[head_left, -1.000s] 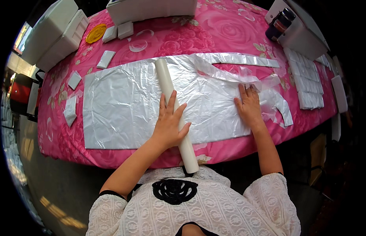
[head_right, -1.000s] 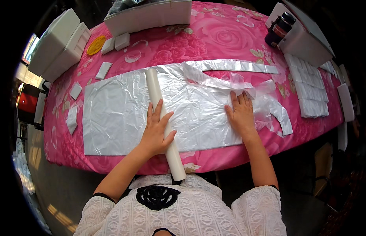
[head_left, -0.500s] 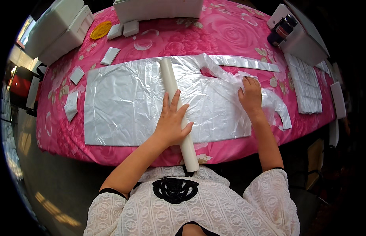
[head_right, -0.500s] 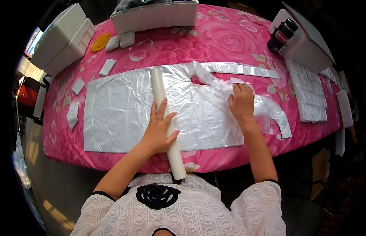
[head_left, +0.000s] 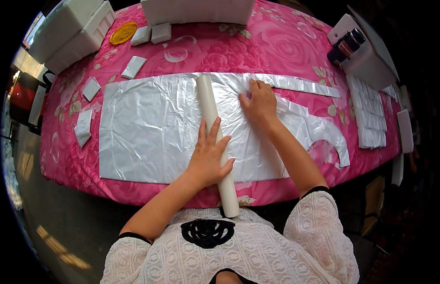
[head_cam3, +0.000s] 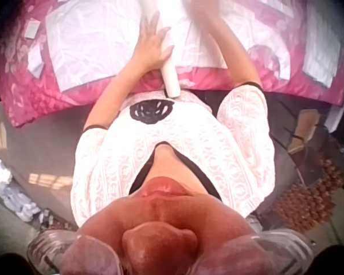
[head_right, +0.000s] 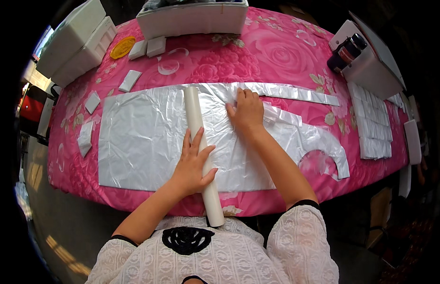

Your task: The person wraps small white rectangular items in clear plastic film. They unroll the film, place an item on it, fold the film around the item, and set the wrapped package aside. The process is repeated for multiple items on a pink floral tablecloth.

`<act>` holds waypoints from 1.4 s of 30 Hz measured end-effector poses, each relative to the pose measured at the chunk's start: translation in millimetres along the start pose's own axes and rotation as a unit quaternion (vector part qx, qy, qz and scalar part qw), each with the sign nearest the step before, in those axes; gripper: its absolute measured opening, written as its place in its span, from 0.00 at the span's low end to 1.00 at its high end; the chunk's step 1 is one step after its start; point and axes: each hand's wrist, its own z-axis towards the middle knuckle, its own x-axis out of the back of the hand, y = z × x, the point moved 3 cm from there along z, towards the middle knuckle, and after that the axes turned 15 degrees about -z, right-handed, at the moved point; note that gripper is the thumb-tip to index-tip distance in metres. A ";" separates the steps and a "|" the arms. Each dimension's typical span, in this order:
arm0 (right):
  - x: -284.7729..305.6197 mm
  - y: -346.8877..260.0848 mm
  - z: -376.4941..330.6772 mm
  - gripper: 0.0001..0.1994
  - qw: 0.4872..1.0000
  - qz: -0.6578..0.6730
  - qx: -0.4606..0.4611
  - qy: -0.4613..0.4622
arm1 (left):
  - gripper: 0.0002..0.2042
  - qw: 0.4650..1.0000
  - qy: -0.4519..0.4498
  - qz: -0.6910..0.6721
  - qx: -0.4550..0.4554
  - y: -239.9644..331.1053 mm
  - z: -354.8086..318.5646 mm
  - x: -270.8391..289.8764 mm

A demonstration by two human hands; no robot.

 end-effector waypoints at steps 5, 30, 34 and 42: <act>-3.5 28.4 21.3 0.09 0.997 -0.023 0.068 0.039 | 0.26 1.000 -0.006 -0.005 0.006 -1.3 -1.2 2.2; 70.7 -19.6 -135.2 0.30 0.930 0.155 0.224 -0.247 | 0.24 1.000 -0.001 0.013 0.011 10.2 8.7 -6.2; 52.9 11.4 -130.1 0.31 0.967 0.063 0.164 -0.187 | 0.23 0.999 0.002 0.031 0.009 9.0 7.7 -5.5; 22.6 177.3 -126.4 0.26 0.989 -0.064 -0.073 -0.114 | 0.22 1.000 0.003 0.015 0.028 9.5 5.5 -6.7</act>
